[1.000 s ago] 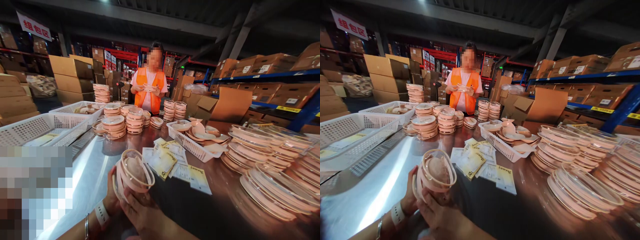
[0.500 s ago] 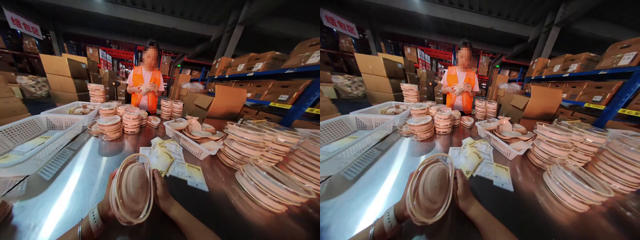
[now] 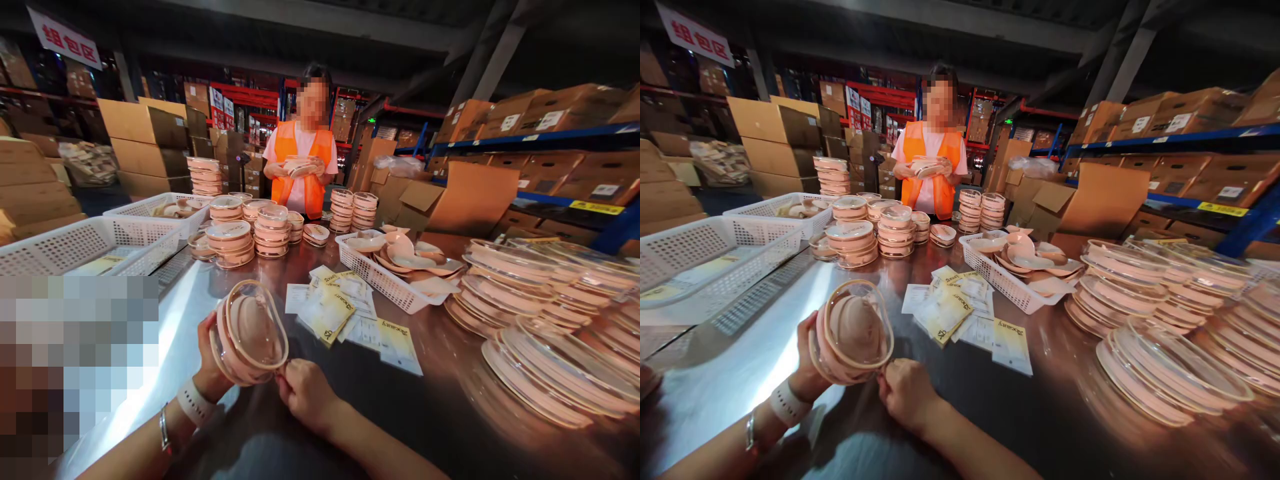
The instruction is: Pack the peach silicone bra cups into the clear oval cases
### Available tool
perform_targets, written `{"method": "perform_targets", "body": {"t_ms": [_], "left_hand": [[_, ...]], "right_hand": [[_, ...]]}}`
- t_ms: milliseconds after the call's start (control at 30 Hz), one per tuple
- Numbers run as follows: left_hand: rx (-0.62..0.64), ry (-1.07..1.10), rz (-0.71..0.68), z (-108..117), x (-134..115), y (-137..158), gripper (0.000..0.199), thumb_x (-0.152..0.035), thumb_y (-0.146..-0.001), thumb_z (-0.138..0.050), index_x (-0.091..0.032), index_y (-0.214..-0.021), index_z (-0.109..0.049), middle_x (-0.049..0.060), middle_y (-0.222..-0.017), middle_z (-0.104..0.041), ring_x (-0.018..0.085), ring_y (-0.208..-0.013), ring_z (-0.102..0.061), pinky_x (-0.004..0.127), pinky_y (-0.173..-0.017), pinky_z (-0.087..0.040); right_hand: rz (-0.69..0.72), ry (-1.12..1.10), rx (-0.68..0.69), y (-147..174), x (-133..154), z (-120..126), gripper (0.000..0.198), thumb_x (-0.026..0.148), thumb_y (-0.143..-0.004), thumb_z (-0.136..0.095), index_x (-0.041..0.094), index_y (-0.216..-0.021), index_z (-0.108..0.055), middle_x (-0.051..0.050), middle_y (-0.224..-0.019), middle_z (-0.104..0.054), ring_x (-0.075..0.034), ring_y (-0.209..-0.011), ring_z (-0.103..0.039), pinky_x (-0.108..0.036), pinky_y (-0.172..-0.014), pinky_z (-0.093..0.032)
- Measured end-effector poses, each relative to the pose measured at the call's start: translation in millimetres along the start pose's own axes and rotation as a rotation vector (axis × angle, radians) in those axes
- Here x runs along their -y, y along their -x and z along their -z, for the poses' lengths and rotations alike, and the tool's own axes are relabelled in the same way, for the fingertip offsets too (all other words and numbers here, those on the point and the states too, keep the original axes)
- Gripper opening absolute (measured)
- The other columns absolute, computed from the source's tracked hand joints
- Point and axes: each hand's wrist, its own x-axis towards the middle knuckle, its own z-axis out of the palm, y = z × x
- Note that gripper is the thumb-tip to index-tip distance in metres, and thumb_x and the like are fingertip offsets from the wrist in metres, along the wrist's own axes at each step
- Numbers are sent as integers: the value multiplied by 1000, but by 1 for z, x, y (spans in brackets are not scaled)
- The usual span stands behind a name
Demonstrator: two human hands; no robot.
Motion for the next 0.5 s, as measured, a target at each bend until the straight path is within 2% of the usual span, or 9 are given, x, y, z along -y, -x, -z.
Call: {"method": "perform_targets", "body": {"t_ms": [133, 200, 300, 367, 433, 500], "left_hand": [[-61, 88, -62, -5, 1, 16, 48, -62, -78, -47, -25, -95, -71, 1, -83, -78, 22, -84, -72, 38, -87, -59], [-53, 86, -15, -5, 0, 20, 50, -61, -77, -48, -23, -99, -71, 2, -84, -79, 24, -87, -72, 41, -88, -59], [-12, 60, 24, -4, -4, 17, 52, -61, -76, -50, -21, -102, -71, 5, -85, -80, 26, -86, -74, 43, -84, -60], [-4, 55, 38, -1, -6, 12, 52, -63, -76, -50, -22, -100, -71, 5, -85, -80, 24, -82, -74, 39, -79, -61], [16, 60, 60, 2, -4, 6, 52, -65, -76, -49, -23, -97, -72, 6, -86, -80, 24, -81, -75, 37, -75, -62], [120, 24, -1, 7, 3, 0, 51, -66, -76, -51, -24, -92, -73, 6, -84, -80, 25, -79, -75, 39, -72, -63]], "right_hand": [[-173, -103, 11, 4, 14, 3, 18, 19, -91, -53, 14, -81, -67, -10, -79, -75, -17, -69, -68, -25, -60, -37], [-190, -34, 24, 3, 15, 6, 18, 21, -92, -54, 13, -87, -70, -12, -85, -76, -20, -75, -71, -26, -63, -37], [-238, 58, 115, -2, 14, 7, 19, 22, -93, -55, 13, -94, -72, -14, -93, -78, -22, -78, -72, -27, -62, -36], [-252, 19, 167, -5, 16, 6, 20, 21, -93, -53, 15, -90, -72, -14, -91, -78, -21, -75, -71, -27, -61, -35], [-238, -71, 157, -5, 22, 2, 21, 19, -91, -53, 15, -80, -70, -12, -85, -77, -20, -73, -70, -27, -61, -36], [-244, -218, 101, -4, 31, -1, 21, 21, -88, -54, 16, -69, -63, -8, -72, -73, -18, -66, -67, -26, -59, -37]]}}
